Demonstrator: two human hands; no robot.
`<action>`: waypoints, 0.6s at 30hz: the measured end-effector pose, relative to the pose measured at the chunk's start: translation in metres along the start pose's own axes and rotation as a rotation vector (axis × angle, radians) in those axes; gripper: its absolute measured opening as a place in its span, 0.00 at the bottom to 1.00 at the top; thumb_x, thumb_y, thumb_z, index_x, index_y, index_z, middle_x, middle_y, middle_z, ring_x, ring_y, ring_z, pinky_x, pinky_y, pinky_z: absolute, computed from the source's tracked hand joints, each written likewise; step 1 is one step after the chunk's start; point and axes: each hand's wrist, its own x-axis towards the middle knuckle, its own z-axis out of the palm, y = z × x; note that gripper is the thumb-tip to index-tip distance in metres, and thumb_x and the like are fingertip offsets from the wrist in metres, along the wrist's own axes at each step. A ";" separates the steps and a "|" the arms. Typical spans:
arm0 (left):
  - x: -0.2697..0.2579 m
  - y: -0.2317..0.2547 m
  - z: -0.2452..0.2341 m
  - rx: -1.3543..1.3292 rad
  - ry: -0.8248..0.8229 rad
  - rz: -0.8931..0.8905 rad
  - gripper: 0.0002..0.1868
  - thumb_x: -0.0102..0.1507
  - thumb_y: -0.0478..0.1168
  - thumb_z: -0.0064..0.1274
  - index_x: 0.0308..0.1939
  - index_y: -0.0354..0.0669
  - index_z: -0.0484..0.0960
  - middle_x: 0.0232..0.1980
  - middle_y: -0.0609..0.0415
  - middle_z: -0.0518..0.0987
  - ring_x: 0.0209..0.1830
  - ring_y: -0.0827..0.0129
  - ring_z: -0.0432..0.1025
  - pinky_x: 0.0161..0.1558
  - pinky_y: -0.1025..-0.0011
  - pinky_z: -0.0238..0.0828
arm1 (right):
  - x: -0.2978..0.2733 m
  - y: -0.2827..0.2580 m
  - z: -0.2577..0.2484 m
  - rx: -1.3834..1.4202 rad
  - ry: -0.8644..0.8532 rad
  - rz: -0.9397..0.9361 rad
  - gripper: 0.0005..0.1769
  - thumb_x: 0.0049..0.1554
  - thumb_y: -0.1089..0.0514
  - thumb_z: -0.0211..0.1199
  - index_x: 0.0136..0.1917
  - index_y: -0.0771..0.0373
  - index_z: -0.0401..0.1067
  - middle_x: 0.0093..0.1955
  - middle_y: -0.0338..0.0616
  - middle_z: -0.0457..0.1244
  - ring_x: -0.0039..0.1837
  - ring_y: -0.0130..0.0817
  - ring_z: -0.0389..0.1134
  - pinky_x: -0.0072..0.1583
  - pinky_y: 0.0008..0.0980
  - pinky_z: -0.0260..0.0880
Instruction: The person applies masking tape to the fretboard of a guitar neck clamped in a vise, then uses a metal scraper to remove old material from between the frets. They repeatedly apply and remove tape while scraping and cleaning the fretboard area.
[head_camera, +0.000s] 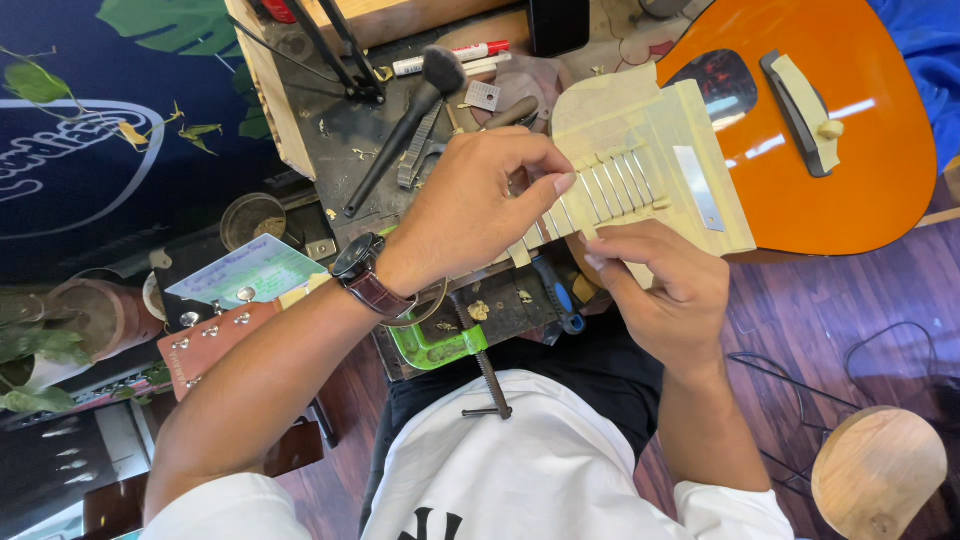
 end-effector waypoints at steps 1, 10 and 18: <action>0.000 -0.009 0.003 0.072 0.002 0.028 0.08 0.68 0.42 0.55 0.38 0.47 0.88 0.35 0.62 0.84 0.31 0.73 0.73 0.39 0.68 0.69 | 0.002 0.000 0.002 -0.049 -0.018 -0.036 0.08 0.61 0.78 0.70 0.50 0.71 0.78 0.50 0.55 0.73 0.51 0.43 0.75 0.58 0.34 0.77; 0.004 -0.045 0.004 0.234 -0.051 0.046 0.05 0.67 0.38 0.59 0.41 0.46 0.90 0.37 0.49 0.83 0.40 0.53 0.78 0.47 0.57 0.70 | -0.002 0.024 0.029 -0.269 0.042 -0.105 0.13 0.54 0.77 0.72 0.44 0.60 0.82 0.43 0.41 0.69 0.45 0.40 0.69 0.50 0.36 0.69; 0.004 -0.054 0.006 0.328 -0.123 -0.041 0.06 0.67 0.39 0.58 0.42 0.49 0.91 0.38 0.50 0.85 0.42 0.52 0.80 0.48 0.56 0.69 | -0.005 0.034 0.033 -0.400 -0.030 -0.120 0.12 0.54 0.71 0.74 0.44 0.54 0.82 0.45 0.36 0.69 0.47 0.37 0.68 0.52 0.35 0.65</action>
